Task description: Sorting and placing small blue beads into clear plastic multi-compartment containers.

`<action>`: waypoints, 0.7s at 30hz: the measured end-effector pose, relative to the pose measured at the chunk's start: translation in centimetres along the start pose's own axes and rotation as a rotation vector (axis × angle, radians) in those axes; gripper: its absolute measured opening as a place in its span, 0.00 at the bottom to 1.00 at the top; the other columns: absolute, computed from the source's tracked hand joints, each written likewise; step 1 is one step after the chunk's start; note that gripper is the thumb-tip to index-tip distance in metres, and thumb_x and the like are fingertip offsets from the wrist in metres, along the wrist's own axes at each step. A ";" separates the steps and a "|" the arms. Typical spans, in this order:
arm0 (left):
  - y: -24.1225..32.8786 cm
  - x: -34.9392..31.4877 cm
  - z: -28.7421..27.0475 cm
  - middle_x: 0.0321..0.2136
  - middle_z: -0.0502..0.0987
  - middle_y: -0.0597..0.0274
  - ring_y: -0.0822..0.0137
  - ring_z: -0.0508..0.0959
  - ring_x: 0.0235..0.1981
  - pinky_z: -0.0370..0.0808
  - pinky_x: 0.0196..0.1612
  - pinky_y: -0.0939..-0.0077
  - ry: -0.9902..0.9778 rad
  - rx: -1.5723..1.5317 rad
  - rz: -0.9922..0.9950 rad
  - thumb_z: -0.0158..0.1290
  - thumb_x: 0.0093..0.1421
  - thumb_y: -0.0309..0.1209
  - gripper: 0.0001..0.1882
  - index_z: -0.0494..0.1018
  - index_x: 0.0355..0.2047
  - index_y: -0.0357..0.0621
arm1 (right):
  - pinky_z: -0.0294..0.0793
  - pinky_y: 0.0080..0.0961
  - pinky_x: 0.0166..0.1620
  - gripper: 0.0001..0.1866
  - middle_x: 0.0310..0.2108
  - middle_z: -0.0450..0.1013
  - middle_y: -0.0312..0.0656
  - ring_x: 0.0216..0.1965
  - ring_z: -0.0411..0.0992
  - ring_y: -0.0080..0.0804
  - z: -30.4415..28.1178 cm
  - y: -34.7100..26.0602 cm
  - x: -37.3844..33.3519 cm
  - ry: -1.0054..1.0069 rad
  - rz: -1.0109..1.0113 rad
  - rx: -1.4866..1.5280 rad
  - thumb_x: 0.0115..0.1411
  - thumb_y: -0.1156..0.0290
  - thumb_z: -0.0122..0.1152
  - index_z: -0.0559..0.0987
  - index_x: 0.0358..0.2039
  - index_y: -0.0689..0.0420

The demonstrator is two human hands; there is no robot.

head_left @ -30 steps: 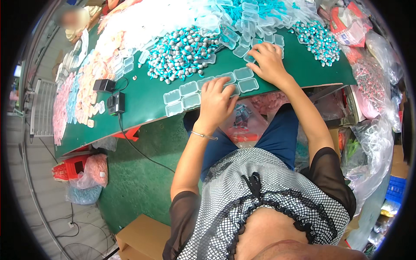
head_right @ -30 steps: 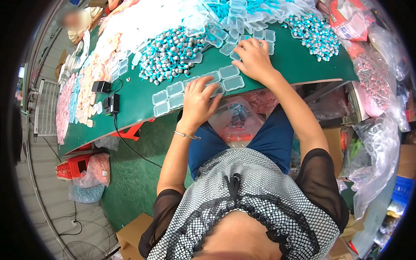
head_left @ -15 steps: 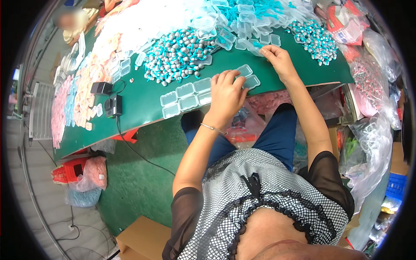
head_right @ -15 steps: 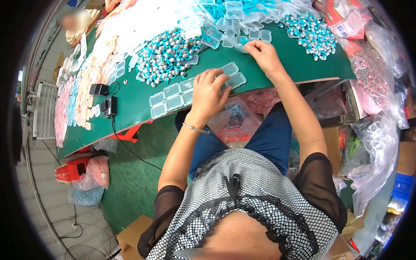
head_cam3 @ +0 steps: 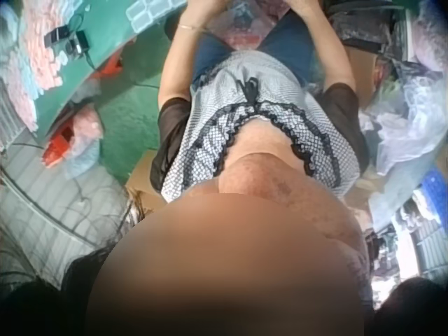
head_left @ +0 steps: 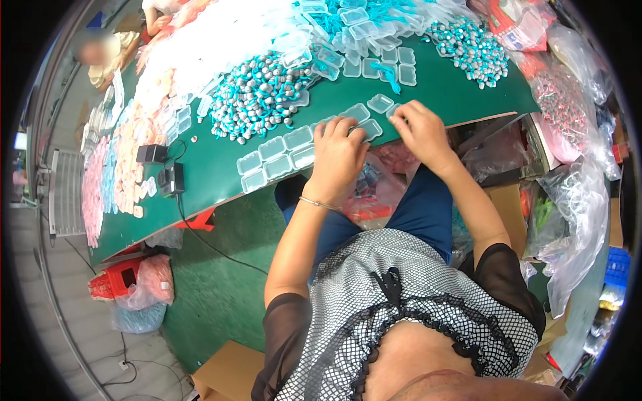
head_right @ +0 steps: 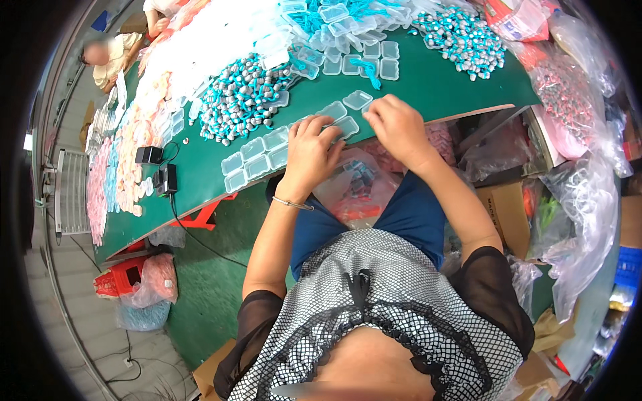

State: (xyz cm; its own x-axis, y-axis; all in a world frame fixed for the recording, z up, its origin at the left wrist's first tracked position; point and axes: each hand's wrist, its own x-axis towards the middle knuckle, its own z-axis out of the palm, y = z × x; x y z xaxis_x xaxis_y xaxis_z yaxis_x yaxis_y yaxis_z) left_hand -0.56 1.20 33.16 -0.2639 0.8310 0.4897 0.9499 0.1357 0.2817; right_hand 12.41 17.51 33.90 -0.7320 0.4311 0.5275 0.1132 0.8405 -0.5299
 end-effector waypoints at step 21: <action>1.7 2.6 2.2 0.46 0.74 0.56 0.52 0.71 0.50 0.64 0.52 0.55 0.015 0.006 -0.024 0.60 0.51 0.39 0.20 0.74 0.44 0.46 | 0.70 0.37 0.45 0.10 0.38 0.75 0.41 0.43 0.71 0.43 -1.5 4.5 1.5 -0.037 -0.096 -0.057 0.56 0.68 0.60 0.79 0.38 0.54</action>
State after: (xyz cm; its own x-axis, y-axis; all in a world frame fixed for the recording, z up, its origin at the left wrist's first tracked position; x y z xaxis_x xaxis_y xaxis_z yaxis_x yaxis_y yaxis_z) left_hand 0.69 4.80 33.12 -0.2895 0.8192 0.4950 0.9440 0.1589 0.2890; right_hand 12.77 22.43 33.32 -0.7655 0.3363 0.5486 0.0784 0.8949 -0.4393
